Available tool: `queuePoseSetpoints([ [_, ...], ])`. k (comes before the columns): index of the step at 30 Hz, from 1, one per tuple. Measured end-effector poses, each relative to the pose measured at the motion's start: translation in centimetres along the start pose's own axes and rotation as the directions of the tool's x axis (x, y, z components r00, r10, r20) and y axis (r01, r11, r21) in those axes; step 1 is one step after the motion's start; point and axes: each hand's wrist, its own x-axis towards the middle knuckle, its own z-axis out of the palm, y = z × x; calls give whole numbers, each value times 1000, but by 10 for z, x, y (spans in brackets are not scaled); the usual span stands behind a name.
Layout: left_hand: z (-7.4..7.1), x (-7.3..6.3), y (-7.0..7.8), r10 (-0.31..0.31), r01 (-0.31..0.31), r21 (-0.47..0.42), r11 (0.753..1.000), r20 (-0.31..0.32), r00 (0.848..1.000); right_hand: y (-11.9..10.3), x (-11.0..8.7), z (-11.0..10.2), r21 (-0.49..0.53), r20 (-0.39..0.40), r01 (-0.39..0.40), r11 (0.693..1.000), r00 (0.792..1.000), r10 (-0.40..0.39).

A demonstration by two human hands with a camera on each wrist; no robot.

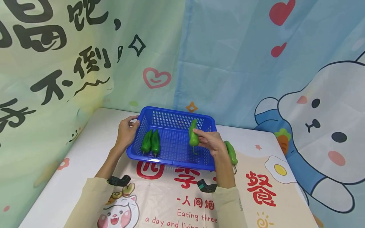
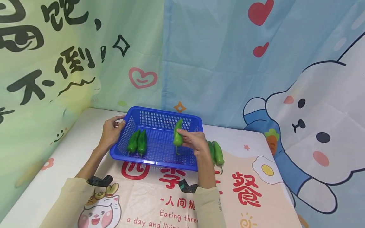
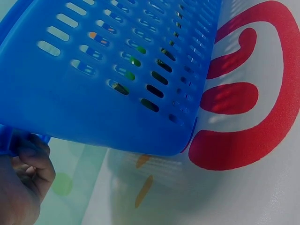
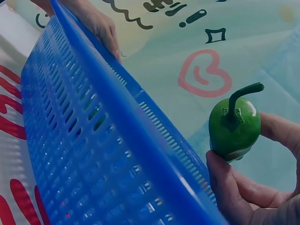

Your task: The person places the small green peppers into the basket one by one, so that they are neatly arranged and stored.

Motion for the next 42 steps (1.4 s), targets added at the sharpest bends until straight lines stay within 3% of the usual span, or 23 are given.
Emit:
queuePoseSetpoints([
  [28, -1, -2, 2, 4, -4, 0, 1000, -8, 1000, 14, 12, 36, -79, -19, 24, 997, 999, -25],
  [42, 0, -1, 0, 15, -15, 0, 1000, -7, 1000, 17, 16, 56, -125, -58, -24, 992, 998, 17],
])
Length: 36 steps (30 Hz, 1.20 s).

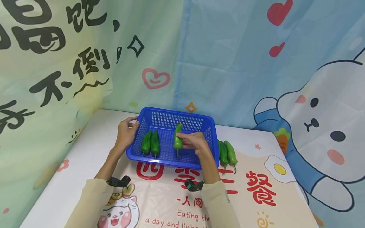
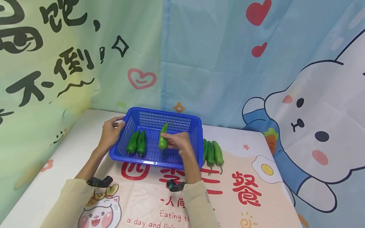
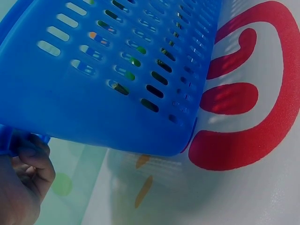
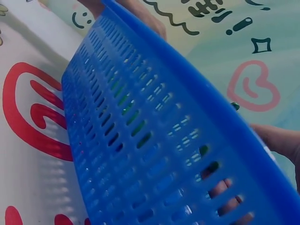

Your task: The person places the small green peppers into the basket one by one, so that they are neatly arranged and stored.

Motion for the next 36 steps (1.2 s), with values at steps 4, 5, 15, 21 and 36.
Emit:
queuePoseSetpoints([
  [4, 0, 0, 1, -2, 2, 4, 1000, 0, 1000, -2, 0, 6, -26, 5, -14, 1000, 1000, 14],
  [5, 0, 0, 2, -2, 2, 4, 1000, 1, 1000, -3, 0, 8, -37, 3, -20, 999, 1000, 20],
  [15, 0, 1, 3, -2, 2, 6, 1000, 6, 1000, -7, 1, 29, -110, -12, -12, 994, 1000, 11],
  [21, -1, 1, 4, 2, -2, 15, 1000, 13, 1000, -8, 2, 41, -170, -46, 6, 985, 999, -14],
  [36, 0, 2, 0, -6, 6, 2, 1000, 11, 1000, -13, 12, 66, -391, -156, -5, 920, 986, -61],
])
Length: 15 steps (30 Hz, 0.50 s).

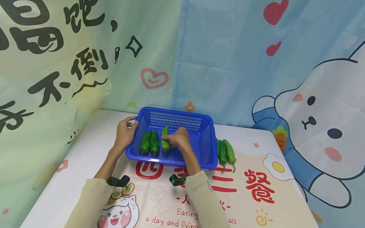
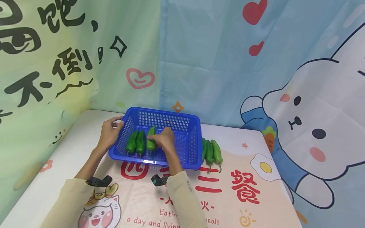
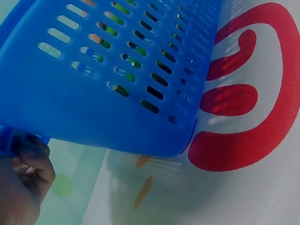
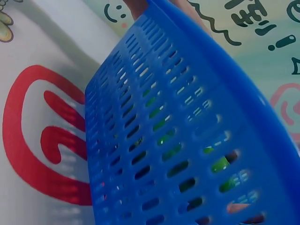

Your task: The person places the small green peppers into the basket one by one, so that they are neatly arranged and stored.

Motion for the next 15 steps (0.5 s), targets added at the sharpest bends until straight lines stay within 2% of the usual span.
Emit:
queuePoseSetpoints([
  [3, 0, 0, 0, 4, -4, -1, 1000, -8, 1000, 5, 14, 6, -80, -8, 35, 996, 999, -35],
  [8, 0, 0, 2, 11, -11, -4, 1000, -2, 1000, 26, 52, 24, -240, -56, 93, 966, 992, -110],
  [12, 0, -1, 2, 12, -12, -1, 1000, -6, 1000, 31, 59, 31, -293, -51, 155, 943, 983, -178],
  [15, 1, -1, 2, 14, -14, 1, 1000, -6, 1000, 36, 66, 41, -307, -69, 218, 927, 966, -250],
])
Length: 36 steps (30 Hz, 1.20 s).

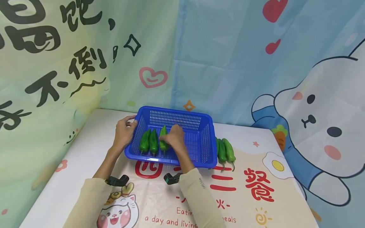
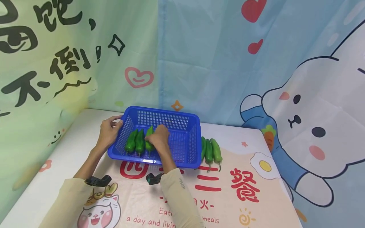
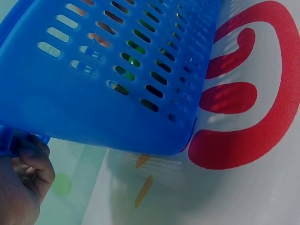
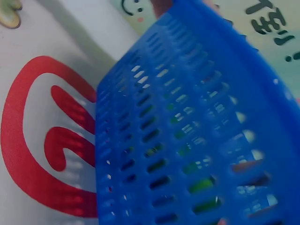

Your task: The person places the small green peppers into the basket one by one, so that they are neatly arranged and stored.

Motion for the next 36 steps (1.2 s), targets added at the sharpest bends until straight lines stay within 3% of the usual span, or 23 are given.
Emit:
queuePoseSetpoints([
  [4, 1, 0, 0, 4, -4, -1, 1000, 5, 1000, 4, 10, 17, -31, -21, 42, 999, 999, -43],
  [9, 2, 0, 1, 1, -1, 2, 1000, 3, 1000, 3, 16, 25, -100, 13, 12, 995, 1000, -10],
  [17, 0, 0, 1, -2, 2, -4, 1000, 3, 1000, -3, 18, 26, -123, 86, -28, 992, 996, 39],
  [26, -1, 0, 1, -1, 1, 3, 1000, 7, 1000, -6, 13, 24, -151, 83, -13, 988, 996, 26],
  [36, -1, -1, 1, -5, 5, 1, 1000, 5, 1000, 0, 12, 25, -119, 66, -53, 992, 996, 61],
])
